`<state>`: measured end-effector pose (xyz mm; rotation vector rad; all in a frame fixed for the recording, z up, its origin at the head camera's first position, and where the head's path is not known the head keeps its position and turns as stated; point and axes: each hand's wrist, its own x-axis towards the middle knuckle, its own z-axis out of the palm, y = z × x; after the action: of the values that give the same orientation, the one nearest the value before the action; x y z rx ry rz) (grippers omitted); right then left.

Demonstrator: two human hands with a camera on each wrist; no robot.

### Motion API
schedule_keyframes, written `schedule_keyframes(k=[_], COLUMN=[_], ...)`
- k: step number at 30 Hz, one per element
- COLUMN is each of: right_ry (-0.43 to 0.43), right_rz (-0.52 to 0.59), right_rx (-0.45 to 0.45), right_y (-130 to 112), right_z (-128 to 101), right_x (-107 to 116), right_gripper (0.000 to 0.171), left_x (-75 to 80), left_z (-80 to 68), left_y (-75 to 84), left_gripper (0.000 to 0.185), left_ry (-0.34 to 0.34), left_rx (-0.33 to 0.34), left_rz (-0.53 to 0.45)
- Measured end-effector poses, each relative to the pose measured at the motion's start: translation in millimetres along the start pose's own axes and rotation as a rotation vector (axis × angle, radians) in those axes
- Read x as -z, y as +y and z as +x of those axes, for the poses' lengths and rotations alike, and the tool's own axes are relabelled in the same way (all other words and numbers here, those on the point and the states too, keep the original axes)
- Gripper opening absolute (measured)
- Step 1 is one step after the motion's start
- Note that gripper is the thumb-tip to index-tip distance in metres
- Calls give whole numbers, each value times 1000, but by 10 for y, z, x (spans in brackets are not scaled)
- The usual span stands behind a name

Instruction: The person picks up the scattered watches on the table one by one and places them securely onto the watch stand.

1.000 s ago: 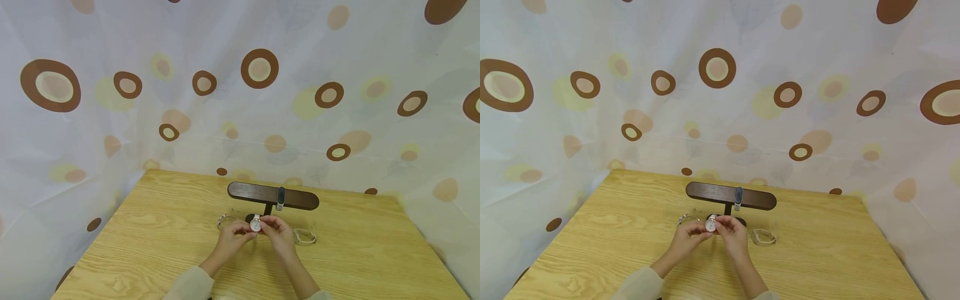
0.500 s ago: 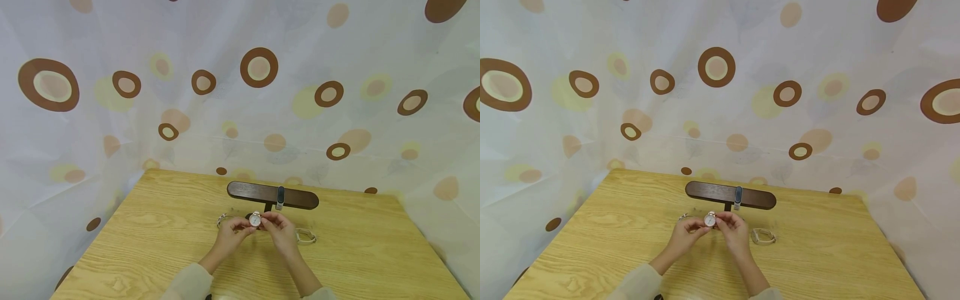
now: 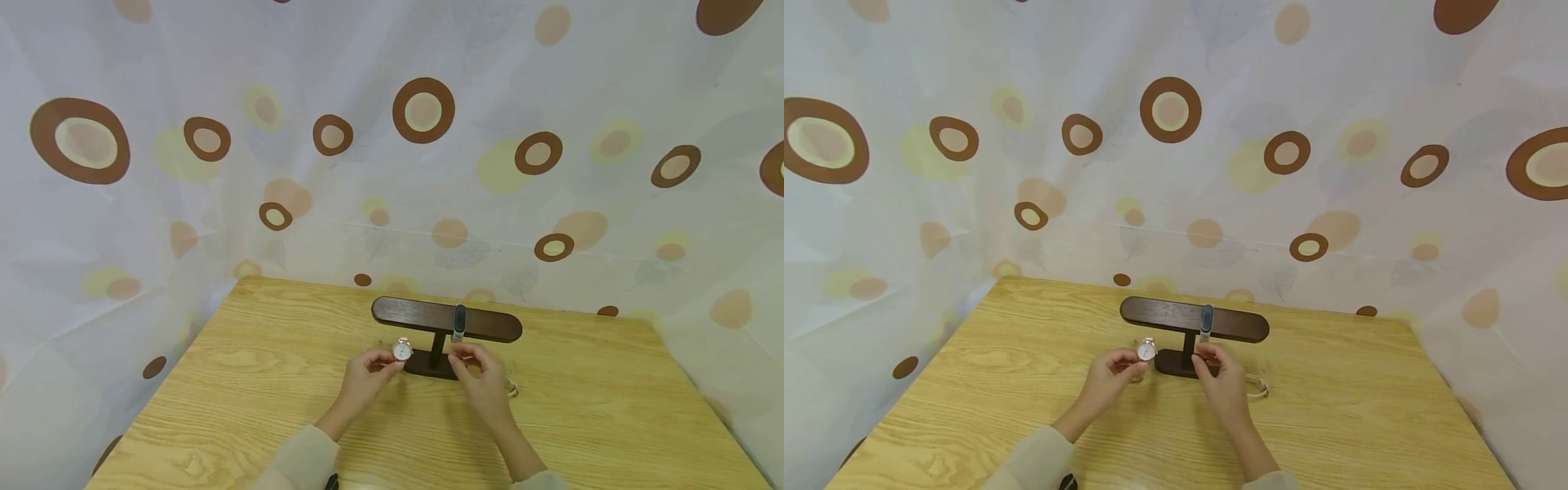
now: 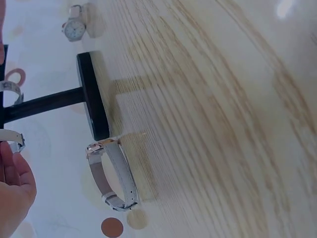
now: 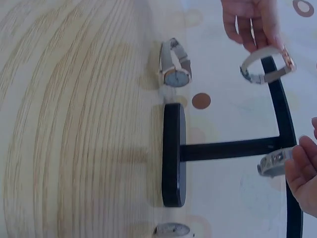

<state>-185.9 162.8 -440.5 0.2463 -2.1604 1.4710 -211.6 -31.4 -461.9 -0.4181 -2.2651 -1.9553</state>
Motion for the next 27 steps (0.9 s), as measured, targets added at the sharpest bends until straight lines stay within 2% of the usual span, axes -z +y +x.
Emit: schedule_keyframes(k=[3,7,13,21,27], right_ry=[31,86,142,176,177], right_rz=[-82,-189,-276,-291,-321], right_rx=[54,128,266,312,312], right_y=[43,69,227,302,356], right_z=[-4,-3,37,108,163], right_x=[56,128,218,354,452], right_gripper=[17,20,26,29,38], left_x=[32,76,150,260,305], left_z=[11,25,65,122,167], left_y=[-7,-13,-55,-57,-80], left_gripper=[13,13,12,13,14], left_ry=[11,34,57,99,111], left_rx=[22,14,-6,-23,-40], left_rz=[-31,-30,-1,10,26])
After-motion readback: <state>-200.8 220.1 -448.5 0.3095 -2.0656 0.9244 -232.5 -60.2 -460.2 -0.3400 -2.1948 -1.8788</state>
